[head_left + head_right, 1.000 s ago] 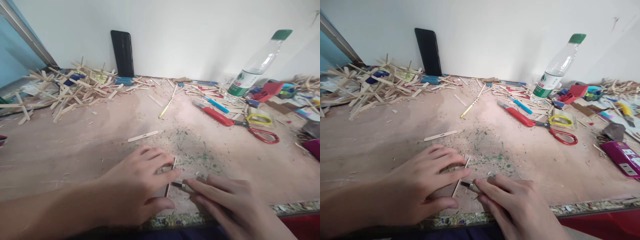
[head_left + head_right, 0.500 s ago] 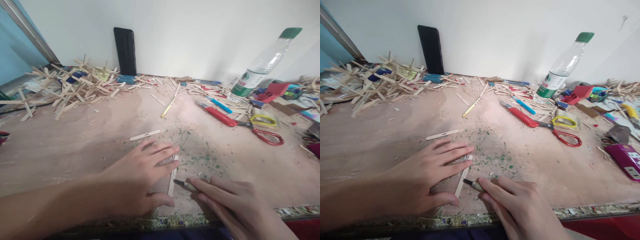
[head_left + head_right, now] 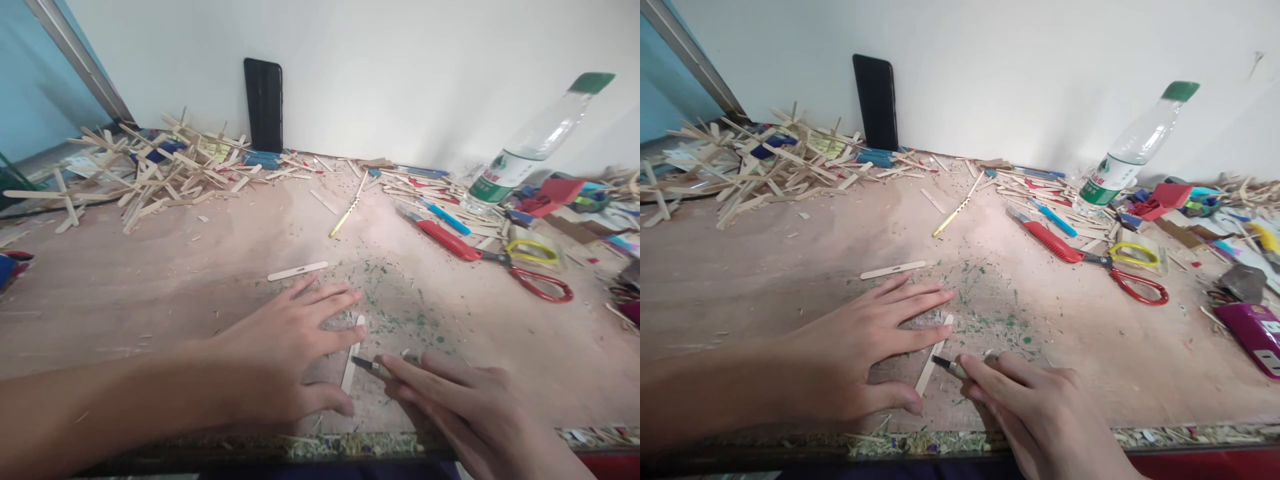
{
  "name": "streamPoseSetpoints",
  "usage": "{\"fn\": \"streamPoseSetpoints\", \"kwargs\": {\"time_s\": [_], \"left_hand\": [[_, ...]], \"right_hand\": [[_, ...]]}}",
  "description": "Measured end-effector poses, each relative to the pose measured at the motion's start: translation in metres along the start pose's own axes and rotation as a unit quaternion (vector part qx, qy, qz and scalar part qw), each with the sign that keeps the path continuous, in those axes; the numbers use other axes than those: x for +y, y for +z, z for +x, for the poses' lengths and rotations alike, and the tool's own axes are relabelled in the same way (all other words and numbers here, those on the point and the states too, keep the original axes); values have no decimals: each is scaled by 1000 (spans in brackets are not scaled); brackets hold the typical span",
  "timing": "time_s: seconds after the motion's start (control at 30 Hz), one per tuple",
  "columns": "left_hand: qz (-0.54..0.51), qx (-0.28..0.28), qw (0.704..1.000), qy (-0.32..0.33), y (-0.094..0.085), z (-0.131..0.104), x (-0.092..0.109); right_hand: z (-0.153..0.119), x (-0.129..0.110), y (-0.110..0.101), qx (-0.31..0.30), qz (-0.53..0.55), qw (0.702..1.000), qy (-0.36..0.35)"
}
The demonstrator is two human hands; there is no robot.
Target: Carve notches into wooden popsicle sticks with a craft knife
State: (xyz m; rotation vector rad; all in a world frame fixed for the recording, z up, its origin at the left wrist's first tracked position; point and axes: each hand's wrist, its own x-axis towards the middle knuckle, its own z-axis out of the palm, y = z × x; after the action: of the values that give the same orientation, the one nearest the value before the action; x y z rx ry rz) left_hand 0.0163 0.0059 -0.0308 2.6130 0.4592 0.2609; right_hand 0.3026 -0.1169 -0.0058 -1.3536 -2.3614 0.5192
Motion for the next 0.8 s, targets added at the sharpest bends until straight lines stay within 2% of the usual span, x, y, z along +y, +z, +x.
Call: {"fn": "streamPoseSetpoints", "kwargs": {"time_s": [0.17,0.4,0.67,0.8], "left_hand": [[-3,36,999,3,4,-1,-2],[1,4,1000,-3,0,0,0],[18,34,999,19,3,-4,-1],[19,98,994,55,4,-5,-7]], "right_hand": [[6,-2,1,25,2,1000,-13],[4,-4,10,56,-6,998,-3],[-2,-4,-2,42,44,997,49],[-5,-1,-4,60,49,995,62]]}}
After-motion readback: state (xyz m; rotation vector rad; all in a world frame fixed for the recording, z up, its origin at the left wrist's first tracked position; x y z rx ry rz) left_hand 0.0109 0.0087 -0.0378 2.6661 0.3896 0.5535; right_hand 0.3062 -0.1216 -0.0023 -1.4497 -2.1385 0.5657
